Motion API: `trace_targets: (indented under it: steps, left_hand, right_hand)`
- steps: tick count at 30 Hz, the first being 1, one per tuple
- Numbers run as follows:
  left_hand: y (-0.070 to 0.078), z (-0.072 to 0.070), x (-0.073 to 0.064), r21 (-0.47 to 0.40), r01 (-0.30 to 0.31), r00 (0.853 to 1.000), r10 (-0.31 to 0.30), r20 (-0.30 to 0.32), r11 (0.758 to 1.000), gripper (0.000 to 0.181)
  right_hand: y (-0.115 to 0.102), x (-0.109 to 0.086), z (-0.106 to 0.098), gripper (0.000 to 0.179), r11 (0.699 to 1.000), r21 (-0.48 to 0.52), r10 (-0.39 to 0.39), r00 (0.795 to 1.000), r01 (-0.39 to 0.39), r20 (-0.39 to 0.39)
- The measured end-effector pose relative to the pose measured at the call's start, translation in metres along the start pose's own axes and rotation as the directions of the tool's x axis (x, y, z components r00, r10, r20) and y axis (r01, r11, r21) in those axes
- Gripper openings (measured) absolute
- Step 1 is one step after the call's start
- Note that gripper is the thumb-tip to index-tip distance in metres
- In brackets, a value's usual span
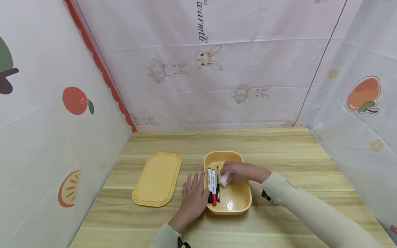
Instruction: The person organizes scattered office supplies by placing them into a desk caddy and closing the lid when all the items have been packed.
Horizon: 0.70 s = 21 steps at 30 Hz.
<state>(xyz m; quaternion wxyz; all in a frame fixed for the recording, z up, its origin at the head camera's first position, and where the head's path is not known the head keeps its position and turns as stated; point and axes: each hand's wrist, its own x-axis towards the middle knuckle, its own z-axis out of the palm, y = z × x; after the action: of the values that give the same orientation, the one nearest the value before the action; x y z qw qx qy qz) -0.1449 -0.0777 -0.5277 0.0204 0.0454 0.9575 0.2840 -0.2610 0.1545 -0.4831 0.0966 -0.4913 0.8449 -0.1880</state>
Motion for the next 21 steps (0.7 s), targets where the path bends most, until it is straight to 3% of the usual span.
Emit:
trace_targets:
  steps: [9, 17, 21]
  left_hand:
    - [-0.0010, 0.0007, 0.0015, -0.001, -0.004, 1.000, 0.004, -0.006, 1.000, 0.062]
    - [-0.0011, -0.0001, 0.0017, -0.003, -0.012, 1.000, 0.012, -0.008, 1.000, 0.062]
    - [-0.0011, -0.0002, 0.0013, -0.013, -0.014, 1.000, 0.014, -0.010, 1.000, 0.063]
  right_hand:
    - [0.0084, 0.0092, -0.0004, 0.039, 0.999, 0.030, 0.027, 0.998, -0.028, 0.055]
    - [0.0057, 0.0095, 0.0014, 0.036, 0.998, 0.030, 0.047, 0.998, -0.049, 0.041]
    - [0.0025, 0.0087, 0.0017, 0.037, 0.995, 0.024, 0.100, 0.993, -0.102, 0.058]
